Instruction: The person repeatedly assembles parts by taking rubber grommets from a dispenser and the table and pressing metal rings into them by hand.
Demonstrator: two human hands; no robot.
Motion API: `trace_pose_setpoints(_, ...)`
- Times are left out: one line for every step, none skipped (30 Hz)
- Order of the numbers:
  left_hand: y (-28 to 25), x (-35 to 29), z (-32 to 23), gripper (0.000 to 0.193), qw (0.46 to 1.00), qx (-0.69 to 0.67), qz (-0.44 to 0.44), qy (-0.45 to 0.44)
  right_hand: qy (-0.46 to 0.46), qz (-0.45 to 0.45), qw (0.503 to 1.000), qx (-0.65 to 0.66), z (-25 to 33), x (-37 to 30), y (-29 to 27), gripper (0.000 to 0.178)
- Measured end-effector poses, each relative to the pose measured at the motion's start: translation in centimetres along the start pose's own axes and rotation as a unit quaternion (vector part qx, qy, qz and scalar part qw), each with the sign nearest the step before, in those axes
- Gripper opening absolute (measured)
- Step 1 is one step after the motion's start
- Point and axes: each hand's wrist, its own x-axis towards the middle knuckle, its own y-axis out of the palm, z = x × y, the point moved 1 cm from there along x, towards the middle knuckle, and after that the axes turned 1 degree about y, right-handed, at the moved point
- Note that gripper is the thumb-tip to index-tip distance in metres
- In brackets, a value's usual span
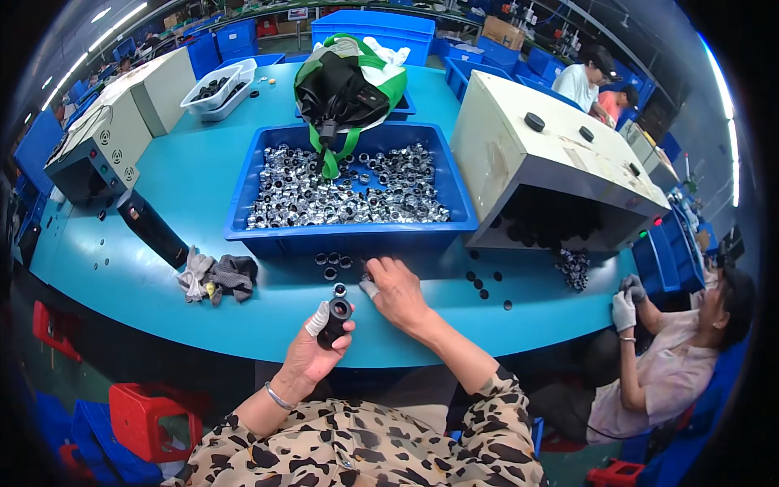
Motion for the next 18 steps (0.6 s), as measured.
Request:
trace_pose_setpoints(0.0, 0.1, 0.0, 0.032, 1.000, 0.001, 0.004, -0.002, 0.004, 0.014, 0.999, 0.034, -0.1, -0.2, -0.3, 0.023)
trace_pose_setpoints(0.0, 0.1, 0.0, 0.032, 1.000, 0.001, 0.007, -0.002, 0.008, 0.029, 0.997, 0.069, -0.1, -0.4, -0.5, 0.024)
trace_pose_setpoints(0.1, 0.0, 0.0, 0.032, 1.000, 0.000, 0.005, -0.002, 0.008, 0.030, 0.997, 0.071, -0.1, -0.7, -0.9, 0.024)
trace_pose_setpoints(0.4, -0.1, -0.1, 0.031, 1.000, 0.007, 0.008, -0.003, 0.054, 0.070, 0.986, 0.143, 0.0, -1.1, -1.4, 0.025)
trace_pose_setpoints(0.6, -0.1, -0.1, 0.031, 1.000, 0.014, 0.011, -0.005, 0.101, 0.108, 0.966, 0.213, 0.2, -1.5, -1.8, 0.026)
trace_pose_setpoints(0.8, 0.0, 0.0, 0.031, 1.000, 0.014, 0.010, -0.006, 0.102, 0.109, 0.966, 0.213, 0.6, -1.9, -2.2, 0.026)
trace_pose_setpoints(1.0, 0.0, 0.1, 0.030, 1.000, 0.021, -0.003, -0.009, 0.136, 0.074, 0.937, 0.314, 0.9, -2.5, -2.6, 0.026)
trace_pose_setpoints(1.1, -0.1, 0.2, 0.029, 0.999, 0.028, -0.018, -0.011, 0.168, 0.040, 0.895, 0.412, 1.3, -3.0, -3.1, 0.026)
trace_pose_setpoints(1.3, -0.1, 0.3, 0.029, 0.999, 0.027, -0.020, -0.011, 0.169, 0.010, 0.850, 0.498, 2.0, -3.5, -3.7, 0.025)
trace_pose_setpoints(1.3, -0.1, 0.4, 0.028, 0.998, 0.048, -0.026, -0.008, 0.117, -0.008, 0.879, 0.461, 2.6, -3.9, -4.2, 0.025)
trace_pose_setpoints(1.5, -0.1, 0.7, 0.026, 0.997, 0.069, -0.029, -0.009, 0.066, -0.031, 0.905, 0.420, 3.0, -4.3, -4.6, 0.025)
trace_pose_setpoints(1.6, 0.0, 1.1, 0.026, 0.997, 0.070, -0.029, -0.013, 0.039, -0.049, 0.919, 0.388, 3.5, -4.7, -4.9, 0.027)
trace_pose_setpoints(1.6, 0.1, 1.5, 0.025, 0.997, 0.075, -0.033, -0.014, 0.034, -0.051, 0.933, 0.354, 3.9, -5.0, -4.9, 0.028)
trace_pose_setpoints(1.6, 0.2, 1.8, 0.023, 0.996, 0.081, -0.037, -0.015, 0.029, -0.054, 0.946, 0.320, 4.2, -5.2, -4.8, 0.028)
trace_pose_setpoints(1.8, 0.2, 2.0, 0.023, 0.996, 0.084, -0.037, -0.017, 0.029, -0.071, 0.954, 0.288, 4.3, -5.5, -5.0, 0.029)
trace_pose_setpoints(2.0, 0.2, 2.2, 0.022, 0.995, 0.088, -0.042, -0.019, 0.031, -0.074, 0.954, 0.288, 4.4, -6.0, -5.2, 0.029)
trace_pose_setpoints(2.1, 0.1, 2.4, 0.021, 0.994, 0.092, -0.048, -0.020, 0.014, -0.083, 0.960, 0.267, 4.6, -6.5, -5.4, 0.029)
trace_pose_setpoints(2.1, 0.1, 2.6, 0.021, 0.994, 0.093, -0.049, -0.021, -0.003, -0.091, 0.965, 0.245, 4.6, -6.8, -5.6, 0.029)
